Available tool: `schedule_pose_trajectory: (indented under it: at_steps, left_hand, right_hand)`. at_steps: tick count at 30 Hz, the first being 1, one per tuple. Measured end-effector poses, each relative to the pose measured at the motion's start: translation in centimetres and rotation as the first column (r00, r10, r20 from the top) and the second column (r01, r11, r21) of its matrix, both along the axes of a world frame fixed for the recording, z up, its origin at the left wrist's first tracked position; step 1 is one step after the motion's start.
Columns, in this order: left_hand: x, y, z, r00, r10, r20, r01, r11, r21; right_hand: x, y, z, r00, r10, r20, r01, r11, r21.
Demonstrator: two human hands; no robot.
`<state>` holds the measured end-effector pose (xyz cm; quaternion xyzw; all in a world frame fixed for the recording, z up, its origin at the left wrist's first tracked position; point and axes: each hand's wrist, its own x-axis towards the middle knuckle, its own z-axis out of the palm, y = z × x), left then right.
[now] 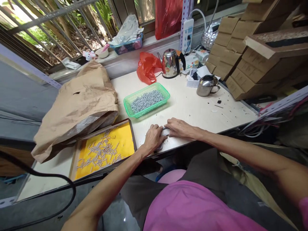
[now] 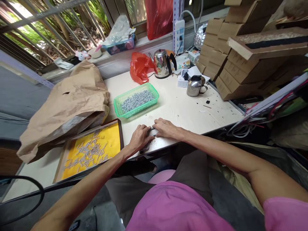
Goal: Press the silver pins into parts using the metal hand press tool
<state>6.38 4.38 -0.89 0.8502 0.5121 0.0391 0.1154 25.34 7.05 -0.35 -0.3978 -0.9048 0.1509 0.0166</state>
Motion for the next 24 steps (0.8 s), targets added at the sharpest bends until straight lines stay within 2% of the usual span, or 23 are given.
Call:
schedule_pose_trajectory:
  at_steps: [4,6,9,11,14,15,17,18,20,22,24]
  left_hand:
    - [0.4,-2.5,-0.8,0.998,-0.003,0.057,-0.002,0.996,0.093]
    - [0.9,-4.1,-1.5,0.990,-0.056,0.126,0.040,0.991,0.131]
    - [1.9,-6.1,-2.5,0.970,-0.109,0.215,0.086,0.990,0.115]
    - [2.4,-6.8,-2.9,0.965,-0.097,0.245,0.078,0.993,0.086]
    - [2.7,-7.2,-3.1,0.960,-0.070,0.271,0.053,0.996,0.071]
    - [2.7,-7.2,-3.0,0.956,-0.073,0.283,0.055,0.996,0.072]
    - [2.5,-7.1,-3.1,0.946,-0.090,0.311,0.071,0.995,0.073]
    - [2.4,-7.1,-3.2,0.941,-0.095,0.324,0.078,0.995,0.065]
    - [2.3,-7.3,-3.6,0.935,-0.078,0.347,0.069,0.997,0.037]
    - [2.3,-7.5,-4.2,0.933,-0.037,0.357,0.036,0.999,0.011]
    - [2.4,-7.9,-4.7,0.933,-0.018,0.360,0.016,1.000,0.007]
  right_hand:
    - [1.0,1.6,-0.2,0.992,0.099,-0.075,-0.103,0.993,-0.056]
    - [0.9,2.2,-0.5,0.996,0.055,-0.076,-0.057,0.998,-0.025]
    - [0.2,3.1,-0.9,0.999,-0.041,-0.026,0.042,0.997,0.065]
    - [-0.5,3.9,-0.8,0.996,-0.089,0.008,0.087,0.991,0.098]
    - [-2.0,4.5,0.2,0.986,-0.157,0.047,0.149,0.978,0.146]
    - [-2.7,4.4,0.7,0.990,-0.131,0.046,0.122,0.979,0.162]
    - [-4.5,3.4,1.6,0.999,0.039,0.025,-0.043,0.984,0.175]
    - [-5.5,2.5,1.8,0.985,0.169,0.018,-0.170,0.971,0.170]
    - [-7.7,0.6,1.8,0.916,0.398,0.046,-0.401,0.904,0.151]
    - [-9.6,-1.2,1.1,0.858,0.500,0.121,-0.514,0.841,0.166]
    - [-10.9,-2.3,0.2,0.831,0.529,0.173,-0.555,0.808,0.199]
